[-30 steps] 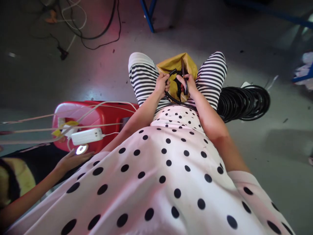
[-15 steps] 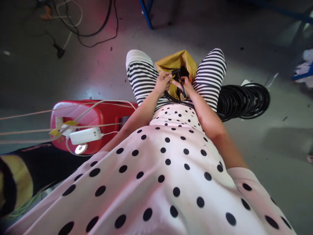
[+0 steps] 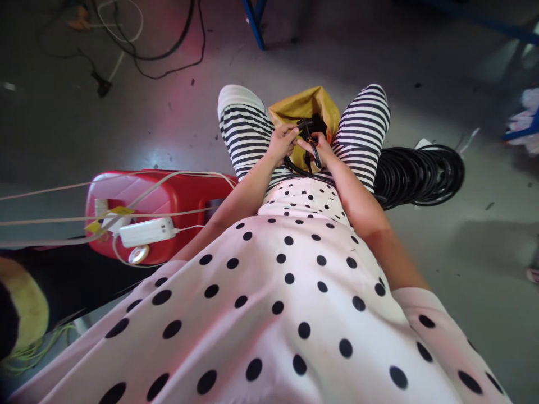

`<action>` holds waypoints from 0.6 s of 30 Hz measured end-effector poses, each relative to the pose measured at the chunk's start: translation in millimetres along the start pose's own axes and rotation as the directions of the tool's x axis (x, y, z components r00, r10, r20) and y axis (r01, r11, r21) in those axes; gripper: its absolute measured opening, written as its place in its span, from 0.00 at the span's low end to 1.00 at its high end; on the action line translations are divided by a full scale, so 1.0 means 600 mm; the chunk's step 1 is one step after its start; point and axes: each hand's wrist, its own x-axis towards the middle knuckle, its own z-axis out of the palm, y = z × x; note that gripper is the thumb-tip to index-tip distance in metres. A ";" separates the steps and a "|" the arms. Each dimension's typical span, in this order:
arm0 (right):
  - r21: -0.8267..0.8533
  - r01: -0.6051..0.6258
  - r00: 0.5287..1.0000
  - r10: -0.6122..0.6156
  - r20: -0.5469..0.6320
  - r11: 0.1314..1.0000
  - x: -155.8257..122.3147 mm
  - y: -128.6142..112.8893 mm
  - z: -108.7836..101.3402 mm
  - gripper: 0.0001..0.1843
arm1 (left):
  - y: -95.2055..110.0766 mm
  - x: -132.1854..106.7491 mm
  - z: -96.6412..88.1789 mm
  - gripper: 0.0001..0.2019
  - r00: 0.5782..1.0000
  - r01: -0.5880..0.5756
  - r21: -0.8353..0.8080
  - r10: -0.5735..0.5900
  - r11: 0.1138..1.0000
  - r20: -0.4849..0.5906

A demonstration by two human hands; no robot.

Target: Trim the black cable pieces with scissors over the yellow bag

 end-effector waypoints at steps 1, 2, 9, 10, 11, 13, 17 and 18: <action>0.001 -0.003 1.000 0.003 0.000 1.000 0.000 0.000 0.000 0.47 | -0.001 0.000 -0.001 0.10 1.000 -0.001 0.009 0.001 1.000 0.005; 0.002 -0.004 1.000 0.004 0.000 1.000 0.000 0.000 0.000 0.48 | -0.001 0.000 -0.001 0.10 1.000 -0.003 0.017 0.003 1.000 0.010; -0.017 -0.016 1.000 0.016 -0.006 1.000 0.005 0.004 0.000 0.49 | 0.004 -0.006 -0.001 0.11 1.000 0.003 0.002 -0.003 1.000 0.026; -0.017 -0.016 1.000 0.015 -0.007 1.000 0.006 0.004 0.001 0.49 | 0.005 -0.007 0.000 0.11 1.000 0.001 -0.001 -0.001 1.000 0.029; -0.015 -0.017 1.000 0.016 -0.007 1.000 0.006 0.005 0.001 0.48 | 0.006 -0.008 0.000 0.10 0.999 -0.001 0.000 0.001 1.000 0.035; -0.008 -0.018 1.000 0.018 -0.005 1.000 0.008 0.007 0.000 0.48 | 0.007 -0.008 -0.001 0.10 0.999 -0.006 0.010 0.005 1.000 0.050; 0.024 0.009 1.000 -0.009 0.020 1.000 0.014 0.021 -0.005 0.48 | 0.005 -0.006 -0.003 0.11 0.997 -0.012 0.064 0.007 0.998 0.079; 0.039 0.025 0.999 -0.026 0.038 0.999 0.016 0.025 -0.007 0.48 | 0.004 -0.005 -0.003 0.11 0.996 -0.015 0.081 0.009 0.997 0.085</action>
